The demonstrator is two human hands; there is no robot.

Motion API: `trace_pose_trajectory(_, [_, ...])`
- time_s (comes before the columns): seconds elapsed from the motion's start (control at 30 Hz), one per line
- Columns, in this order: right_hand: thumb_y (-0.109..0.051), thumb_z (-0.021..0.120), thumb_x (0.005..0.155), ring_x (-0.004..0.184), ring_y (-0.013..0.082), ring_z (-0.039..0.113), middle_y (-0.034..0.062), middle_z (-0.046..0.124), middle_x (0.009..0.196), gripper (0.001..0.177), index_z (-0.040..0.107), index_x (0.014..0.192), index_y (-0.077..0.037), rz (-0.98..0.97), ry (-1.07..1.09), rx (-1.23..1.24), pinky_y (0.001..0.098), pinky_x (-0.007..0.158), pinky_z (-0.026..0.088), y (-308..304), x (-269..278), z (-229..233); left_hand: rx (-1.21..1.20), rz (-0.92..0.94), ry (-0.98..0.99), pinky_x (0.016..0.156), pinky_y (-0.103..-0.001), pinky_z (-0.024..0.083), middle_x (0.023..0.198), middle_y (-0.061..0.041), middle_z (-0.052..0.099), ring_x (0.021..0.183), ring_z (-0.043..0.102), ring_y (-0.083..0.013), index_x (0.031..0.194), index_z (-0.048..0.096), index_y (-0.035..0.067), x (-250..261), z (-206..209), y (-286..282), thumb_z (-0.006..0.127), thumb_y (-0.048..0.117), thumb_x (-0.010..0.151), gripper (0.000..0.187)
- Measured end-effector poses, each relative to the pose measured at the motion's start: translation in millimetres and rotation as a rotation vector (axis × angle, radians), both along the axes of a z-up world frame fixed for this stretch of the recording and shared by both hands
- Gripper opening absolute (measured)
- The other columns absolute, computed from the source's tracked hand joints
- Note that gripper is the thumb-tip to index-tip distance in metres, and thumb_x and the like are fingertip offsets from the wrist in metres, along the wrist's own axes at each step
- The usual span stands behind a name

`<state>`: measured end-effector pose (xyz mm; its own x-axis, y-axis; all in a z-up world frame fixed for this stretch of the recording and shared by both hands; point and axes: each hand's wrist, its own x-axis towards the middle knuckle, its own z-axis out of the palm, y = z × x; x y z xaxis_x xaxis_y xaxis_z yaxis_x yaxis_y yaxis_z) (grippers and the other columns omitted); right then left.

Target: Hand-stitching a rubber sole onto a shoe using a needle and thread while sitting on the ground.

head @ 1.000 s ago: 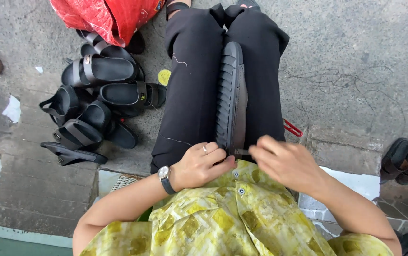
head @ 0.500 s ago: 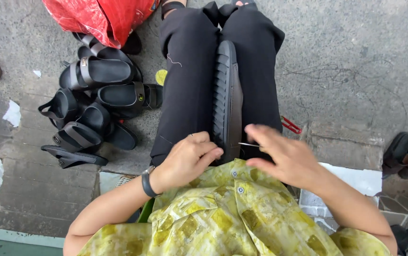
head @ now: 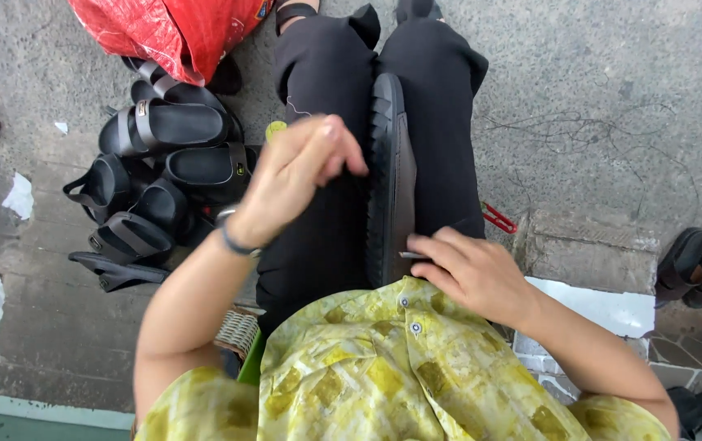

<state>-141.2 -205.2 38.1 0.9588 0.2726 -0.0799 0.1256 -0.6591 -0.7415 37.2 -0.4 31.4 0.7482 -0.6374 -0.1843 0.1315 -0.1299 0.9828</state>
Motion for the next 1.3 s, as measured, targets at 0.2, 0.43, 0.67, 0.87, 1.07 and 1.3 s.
trace_pose_trajectory(0.2, [-0.003,0.058,0.087,0.056,0.0095,0.051,-0.0007,0.056,0.098,0.047,0.057,0.130,-0.023,0.167,-0.252,-0.416,0.0230,0.040,0.042,-8.4,-10.1,-4.4,0.263,-0.103,-0.738,0.113,-0.057,0.033,0.126,-0.022,0.050,0.125,0.044,-0.0446,0.121,0.048,-0.004,-38.0,16.1,25.7,0.060,-0.013,0.075,0.048])
trace_pose_trajectory(0.43, [-0.015,0.045,0.092,0.060,0.0140,0.059,-0.0003,0.051,0.096,0.044,0.053,0.134,-0.025,0.186,-0.212,-0.505,0.0265,0.051,0.051,-5.5,-10.0,0.0,0.219,-0.231,-0.567,0.093,-0.044,0.052,0.141,-0.028,0.036,0.124,0.047,-0.0430,0.147,0.027,-0.002,-91.9,-10.9,20.7,0.081,0.020,0.074,0.093])
trace_pose_trajectory(0.67, [-0.014,0.047,0.088,0.064,0.0136,0.058,-0.0010,0.048,0.090,0.045,0.052,0.132,-0.022,0.256,-0.265,-0.643,0.0251,0.049,0.050,-0.3,-16.6,-6.9,0.142,-0.176,-0.568,0.102,-0.044,0.045,0.136,-0.024,0.043,0.126,0.047,-0.0393,0.142,0.036,-0.002,-93.4,-29.4,16.2,0.083,0.029,0.067,0.094])
trace_pose_trajectory(0.87, [-0.009,0.050,0.087,0.062,0.0189,0.059,-0.0001,0.044,0.086,0.029,0.053,0.116,-0.010,0.185,-0.304,-0.428,0.0277,0.049,0.049,15.6,-10.1,-38.4,0.076,-0.120,-0.666,0.097,-0.044,0.048,0.132,-0.026,0.047,0.121,0.051,-0.0402,0.140,0.039,-0.004,-88.7,-38.8,13.4,0.083,0.034,0.062,0.097])
trace_pose_trajectory(1.07, [-0.019,0.064,0.089,0.058,0.0210,0.062,0.0020,0.052,0.086,0.029,0.056,0.115,-0.009,0.034,-0.212,-0.301,0.0324,0.046,0.051,16.5,-13.6,-28.2,0.246,-0.072,-0.694,0.057,-0.029,0.055,0.103,-0.011,0.051,0.087,0.062,-0.0271,0.083,0.060,0.004,-101.8,-19.5,28.1,0.080,0.036,0.072,0.039])
trace_pose_trajectory(1.3, [-0.013,0.065,0.087,0.061,0.0233,0.063,0.0075,0.063,0.088,0.031,0.062,0.117,-0.006,-0.042,-0.239,-0.063,0.0324,0.049,0.052,17.2,-6.6,-22.0,-0.166,0.002,0.279,0.045,-0.025,0.055,0.082,-0.014,0.064,0.068,0.070,-0.0227,0.101,0.062,-0.002,-104.4,-30.4,25.0,0.060,-0.001,0.089,0.012])
